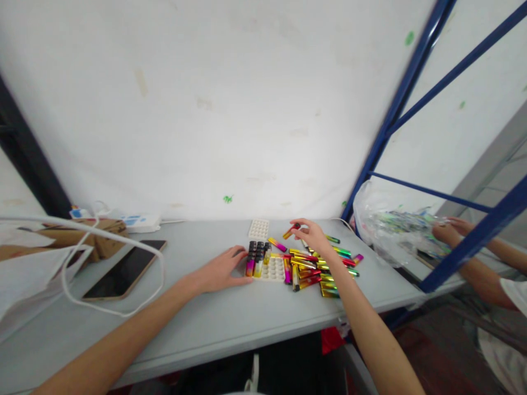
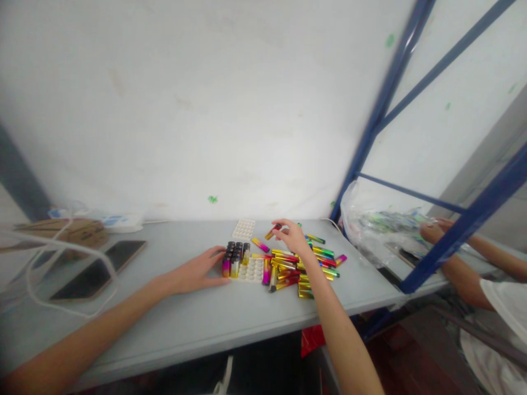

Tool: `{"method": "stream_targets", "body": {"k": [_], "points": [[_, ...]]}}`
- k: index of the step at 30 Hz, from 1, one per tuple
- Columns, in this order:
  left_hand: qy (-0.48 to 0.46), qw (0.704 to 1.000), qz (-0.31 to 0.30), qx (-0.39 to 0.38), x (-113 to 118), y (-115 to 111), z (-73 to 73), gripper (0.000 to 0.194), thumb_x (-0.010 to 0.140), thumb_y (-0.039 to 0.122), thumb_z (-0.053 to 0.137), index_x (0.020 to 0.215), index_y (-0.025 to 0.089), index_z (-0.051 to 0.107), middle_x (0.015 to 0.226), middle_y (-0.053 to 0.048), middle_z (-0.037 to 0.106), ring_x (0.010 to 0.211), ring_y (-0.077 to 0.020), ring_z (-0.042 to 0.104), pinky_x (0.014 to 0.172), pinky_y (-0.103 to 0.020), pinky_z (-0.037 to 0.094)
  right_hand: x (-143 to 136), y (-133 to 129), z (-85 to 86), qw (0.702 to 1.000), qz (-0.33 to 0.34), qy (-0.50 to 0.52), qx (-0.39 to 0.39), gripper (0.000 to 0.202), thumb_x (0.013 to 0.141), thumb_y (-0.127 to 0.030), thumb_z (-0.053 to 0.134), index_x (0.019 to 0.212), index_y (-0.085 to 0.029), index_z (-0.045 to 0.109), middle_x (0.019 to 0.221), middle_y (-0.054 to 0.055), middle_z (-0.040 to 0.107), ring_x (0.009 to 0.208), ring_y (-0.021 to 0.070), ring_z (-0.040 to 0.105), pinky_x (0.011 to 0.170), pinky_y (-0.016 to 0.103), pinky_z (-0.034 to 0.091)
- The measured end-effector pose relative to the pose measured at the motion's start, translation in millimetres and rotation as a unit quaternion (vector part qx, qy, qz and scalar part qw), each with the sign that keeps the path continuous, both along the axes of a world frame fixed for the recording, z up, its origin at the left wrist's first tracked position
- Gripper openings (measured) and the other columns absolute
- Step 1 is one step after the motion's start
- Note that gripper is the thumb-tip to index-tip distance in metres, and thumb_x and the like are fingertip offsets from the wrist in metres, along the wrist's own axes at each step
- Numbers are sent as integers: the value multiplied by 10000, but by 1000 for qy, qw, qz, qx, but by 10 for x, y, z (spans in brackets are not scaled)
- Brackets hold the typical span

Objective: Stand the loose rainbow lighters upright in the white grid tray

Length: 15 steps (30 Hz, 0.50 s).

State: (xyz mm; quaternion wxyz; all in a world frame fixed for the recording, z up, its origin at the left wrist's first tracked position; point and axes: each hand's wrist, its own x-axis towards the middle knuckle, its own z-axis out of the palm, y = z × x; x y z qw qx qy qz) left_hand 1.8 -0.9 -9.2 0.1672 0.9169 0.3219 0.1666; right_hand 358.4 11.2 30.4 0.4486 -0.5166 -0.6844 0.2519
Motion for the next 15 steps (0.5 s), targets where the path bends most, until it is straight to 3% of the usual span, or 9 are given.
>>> {"method": "stream_targets", "body": {"k": [4, 8, 11, 15], "points": [[-2, 1000, 4, -5, -13, 34, -33, 734, 962, 719, 702, 1480, 206, 614, 1588, -176, 574, 1468, -407, 571, 1281, -511, 440, -152, -229, 94, 980, -8, 197, 20, 544, 773, -621, 855, 1079, -184, 751, 867, 22, 724, 685, 152, 594, 665, 303, 514], [6, 1000, 1, -6, -18, 52, -43, 724, 983, 713, 681, 1494, 207, 599, 1607, -183, 554, 1478, -397, 562, 1288, -522, 432, -391, -328, 152, 960, 21, 279, 19, 601, 763, -747, 828, 1030, -232, 669, 977, 38, 737, 797, 174, 664, 729, 307, 567], [3, 1000, -3, -7, -14, 44, -25, 709, 987, 697, 691, 1503, 219, 598, 1614, -168, 557, 1474, -387, 568, 1288, -513, 432, -510, -358, 130, 962, 74, 263, -8, 605, 858, -808, 698, 1113, -280, 552, 918, -4, 706, 652, 150, 637, 646, 302, 544], [5, 1000, 0, -4, -1, 10, 23, 730, 979, 707, 699, 1517, 226, 589, 1615, -156, 562, 1476, -379, 567, 1292, -495, 420, -609, -333, 42, 988, 60, 140, 0, 567, 977, -816, 489, 1182, -288, 513, 672, -95, 453, 497, 131, 416, 499, 257, 349]]}}
